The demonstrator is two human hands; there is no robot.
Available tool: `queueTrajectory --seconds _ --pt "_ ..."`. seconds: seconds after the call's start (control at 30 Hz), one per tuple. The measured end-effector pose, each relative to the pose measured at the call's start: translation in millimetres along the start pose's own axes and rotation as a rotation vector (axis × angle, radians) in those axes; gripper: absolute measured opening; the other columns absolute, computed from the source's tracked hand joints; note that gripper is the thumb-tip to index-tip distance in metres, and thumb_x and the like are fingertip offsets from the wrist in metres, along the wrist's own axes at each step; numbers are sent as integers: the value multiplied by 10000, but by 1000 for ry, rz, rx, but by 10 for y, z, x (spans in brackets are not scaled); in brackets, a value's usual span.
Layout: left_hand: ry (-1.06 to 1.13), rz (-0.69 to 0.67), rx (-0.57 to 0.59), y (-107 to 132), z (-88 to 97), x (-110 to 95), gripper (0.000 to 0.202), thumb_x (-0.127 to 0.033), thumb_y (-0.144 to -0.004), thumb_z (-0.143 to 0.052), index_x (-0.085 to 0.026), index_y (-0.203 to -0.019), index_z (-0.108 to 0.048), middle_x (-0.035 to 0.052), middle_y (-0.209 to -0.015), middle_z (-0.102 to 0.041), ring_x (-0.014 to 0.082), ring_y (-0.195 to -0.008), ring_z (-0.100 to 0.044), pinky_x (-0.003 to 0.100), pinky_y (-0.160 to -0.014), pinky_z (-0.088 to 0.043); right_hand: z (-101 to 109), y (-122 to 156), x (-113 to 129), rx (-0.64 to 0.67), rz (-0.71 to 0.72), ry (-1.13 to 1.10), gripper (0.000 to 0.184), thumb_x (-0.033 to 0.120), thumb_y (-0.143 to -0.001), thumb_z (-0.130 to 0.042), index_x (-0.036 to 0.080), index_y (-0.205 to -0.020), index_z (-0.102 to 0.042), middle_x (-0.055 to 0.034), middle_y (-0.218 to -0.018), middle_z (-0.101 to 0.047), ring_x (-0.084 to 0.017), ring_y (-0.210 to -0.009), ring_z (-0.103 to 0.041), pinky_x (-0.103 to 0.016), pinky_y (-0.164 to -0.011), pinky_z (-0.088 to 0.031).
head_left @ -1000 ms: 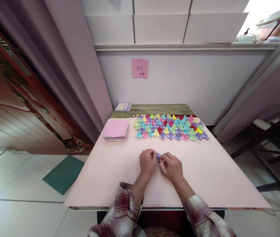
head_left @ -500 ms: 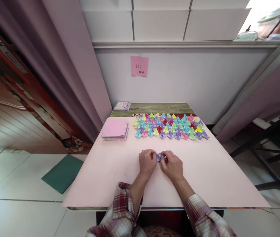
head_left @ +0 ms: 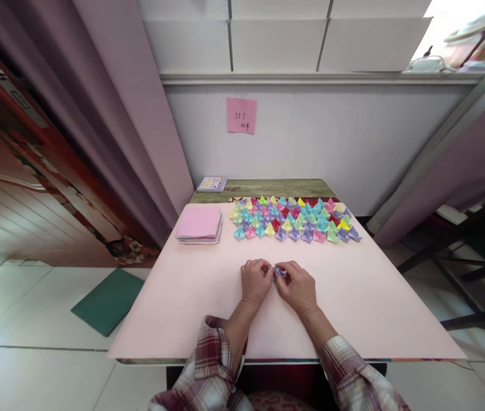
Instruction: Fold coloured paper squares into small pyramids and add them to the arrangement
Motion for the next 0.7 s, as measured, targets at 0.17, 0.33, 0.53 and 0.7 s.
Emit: queueTrajectory --seconds 0.17,0.33,0.53,0.7 --pt "-9 -4 14 9 -23 3 65 -162 -748 -647 -221 -720 -648 -4 -740 -694 193 -805 -587 325 -770 -353 -12 -5 -12 26 -16 -23 99 252 -835 -583 232 -878 -670 6 -828 -667 -127 -670 -582 -231 -662 -371" --pt "-27 -3 12 9 -33 9 102 -127 -753 -605 -218 -736 -648 1 -741 -687 193 -799 -584 324 -769 -352 -21 -4 -4 38 -4 -30 67 232 -815 -587 217 -791 -647 2 -782 -652 -125 -647 -569 -227 -643 -359" --pt "-39 12 16 8 -41 15 52 -213 -785 -636 -214 -734 -642 5 -730 -677 194 -795 -577 323 -763 -344 -25 -10 -18 36 -29 -9 92 233 -822 -573 206 -751 -624 4 -759 -641 -120 -625 -561 -224 -623 -353" --pt "-60 15 32 4 -54 12 78 -225 -794 -640 -212 -718 -629 8 -737 -678 195 -801 -577 324 -763 -336 -34 -9 -81 32 -72 -23 74 252 -826 -585 212 -799 -640 7 -785 -652 -124 -649 -576 -225 -623 -360"
Point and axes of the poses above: each hand's wrist, its own y-axis away from the middle knuckle, its own z-axis out of the back of the hand, x = y × z, the point moved 10 cm from there along -y, towards the middle knuckle
